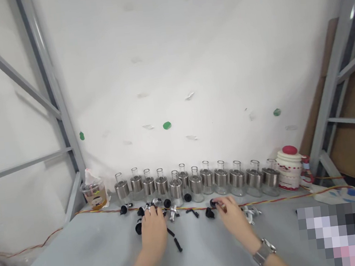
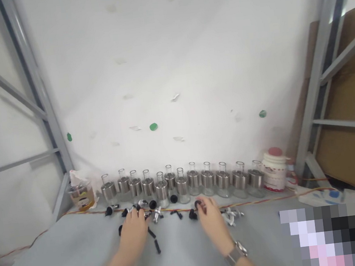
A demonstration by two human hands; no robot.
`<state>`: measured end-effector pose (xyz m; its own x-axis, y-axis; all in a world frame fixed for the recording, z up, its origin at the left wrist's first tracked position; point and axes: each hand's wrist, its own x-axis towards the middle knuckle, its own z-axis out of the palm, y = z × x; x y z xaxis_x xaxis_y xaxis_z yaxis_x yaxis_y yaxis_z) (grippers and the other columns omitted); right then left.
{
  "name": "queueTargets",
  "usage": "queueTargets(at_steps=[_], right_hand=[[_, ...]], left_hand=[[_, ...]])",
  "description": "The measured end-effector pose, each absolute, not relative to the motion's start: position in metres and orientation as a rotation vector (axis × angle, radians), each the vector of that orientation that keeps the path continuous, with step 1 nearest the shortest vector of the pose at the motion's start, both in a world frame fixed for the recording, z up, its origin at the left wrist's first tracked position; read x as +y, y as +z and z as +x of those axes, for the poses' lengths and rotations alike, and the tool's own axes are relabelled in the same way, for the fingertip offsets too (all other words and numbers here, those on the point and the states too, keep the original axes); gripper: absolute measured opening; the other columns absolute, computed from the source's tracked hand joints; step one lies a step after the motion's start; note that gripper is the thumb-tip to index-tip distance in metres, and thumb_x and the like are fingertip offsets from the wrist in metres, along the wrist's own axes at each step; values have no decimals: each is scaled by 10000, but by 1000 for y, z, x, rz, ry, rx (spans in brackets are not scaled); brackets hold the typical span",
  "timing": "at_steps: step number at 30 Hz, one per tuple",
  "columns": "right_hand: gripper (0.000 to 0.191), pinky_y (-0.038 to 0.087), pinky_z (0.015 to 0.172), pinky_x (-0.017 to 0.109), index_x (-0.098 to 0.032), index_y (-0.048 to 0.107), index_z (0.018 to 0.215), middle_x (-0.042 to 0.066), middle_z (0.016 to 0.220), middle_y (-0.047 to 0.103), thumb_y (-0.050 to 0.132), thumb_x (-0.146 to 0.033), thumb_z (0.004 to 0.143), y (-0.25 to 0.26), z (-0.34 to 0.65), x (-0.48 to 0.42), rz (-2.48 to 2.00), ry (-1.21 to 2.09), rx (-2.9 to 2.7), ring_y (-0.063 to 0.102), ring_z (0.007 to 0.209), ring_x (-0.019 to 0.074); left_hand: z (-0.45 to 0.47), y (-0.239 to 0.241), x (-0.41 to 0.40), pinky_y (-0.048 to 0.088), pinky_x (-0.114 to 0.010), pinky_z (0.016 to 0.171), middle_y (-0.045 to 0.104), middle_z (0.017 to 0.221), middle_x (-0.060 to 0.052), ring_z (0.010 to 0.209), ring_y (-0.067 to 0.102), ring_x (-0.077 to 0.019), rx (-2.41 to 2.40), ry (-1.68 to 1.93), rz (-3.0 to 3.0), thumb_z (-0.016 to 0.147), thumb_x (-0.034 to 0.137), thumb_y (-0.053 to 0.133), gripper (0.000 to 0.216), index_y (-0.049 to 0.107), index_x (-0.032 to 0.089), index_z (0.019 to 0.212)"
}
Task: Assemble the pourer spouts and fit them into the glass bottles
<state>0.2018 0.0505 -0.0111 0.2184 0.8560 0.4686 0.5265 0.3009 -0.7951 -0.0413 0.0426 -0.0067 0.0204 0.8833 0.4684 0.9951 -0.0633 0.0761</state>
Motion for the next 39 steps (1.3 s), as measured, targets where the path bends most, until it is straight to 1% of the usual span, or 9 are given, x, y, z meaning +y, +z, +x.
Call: queueTargets(at_steps=[4,12,17,21,25,28,30,35,39], right_hand=[[227,417,760,349,-194,636,815,80,825,540,433,-143,728,-23,207,55,-1470,107,-1655,539,781,219],[298,399,787,357,-197,591,1005,93,907,568,527,-190,714,-36,187,52,-1489,127,-1905,520,885,258],[169,398,754,352,-199,589,833,78,836,587,498,-140,704,-32,185,49,-1523,100,-1873,534,837,248],[252,417,771,356,-190,531,967,81,915,599,476,-159,722,-26,182,47,-1406,304,-1730,558,872,232],[290,456,736,336,-190,500,993,61,906,619,530,-196,705,-19,172,41,-1221,623,-1547,590,814,200],[228,461,714,325,-181,558,928,54,881,624,561,-240,707,-9,166,34,-1153,722,-1539,582,810,198],[235,460,724,318,-183,599,941,55,899,613,560,-266,724,-3,165,30,-1092,765,-1580,571,825,192],[268,447,745,313,-249,626,1015,35,860,559,529,-287,768,1,167,28,-1011,840,-1680,549,811,172],[290,444,746,315,-281,595,1066,34,866,527,504,-296,792,-2,168,29,-995,848,-1697,532,804,164]], left_hand=[[-45,-12,45,353,-362,714,546,874,-96,857,478,-257,-1798,-420,-1975,772,139,437,177,569,150,890],[-35,-8,50,340,-346,792,510,979,-77,933,448,-238,-1727,-665,-2129,740,287,559,316,531,206,1045],[-25,-21,58,340,-348,781,535,911,-59,920,463,-237,-1692,-654,-2304,744,333,550,366,522,248,1099],[-25,-23,62,335,-376,821,572,904,-68,931,487,-233,-1750,-734,-2350,783,239,483,314,524,220,1093],[-25,-17,58,388,-343,809,586,956,-62,883,534,-191,-1828,-1288,-2559,797,184,394,353,478,228,1137],[-16,-15,49,437,-285,711,622,908,-50,803,575,-168,-1877,-1745,-2859,757,199,448,292,529,188,1038],[-9,-15,42,436,-254,615,632,852,-47,732,584,-161,-1879,-1852,-3029,753,220,456,213,573,158,920],[-3,-9,32,407,-238,586,573,687,-15,607,524,-128,-1866,-1729,-3053,763,209,430,196,616,150,758],[-6,-6,27,406,-238,628,545,690,-16,623,509,-125,-1748,-1561,-3105,777,211,420,222,624,158,710]])
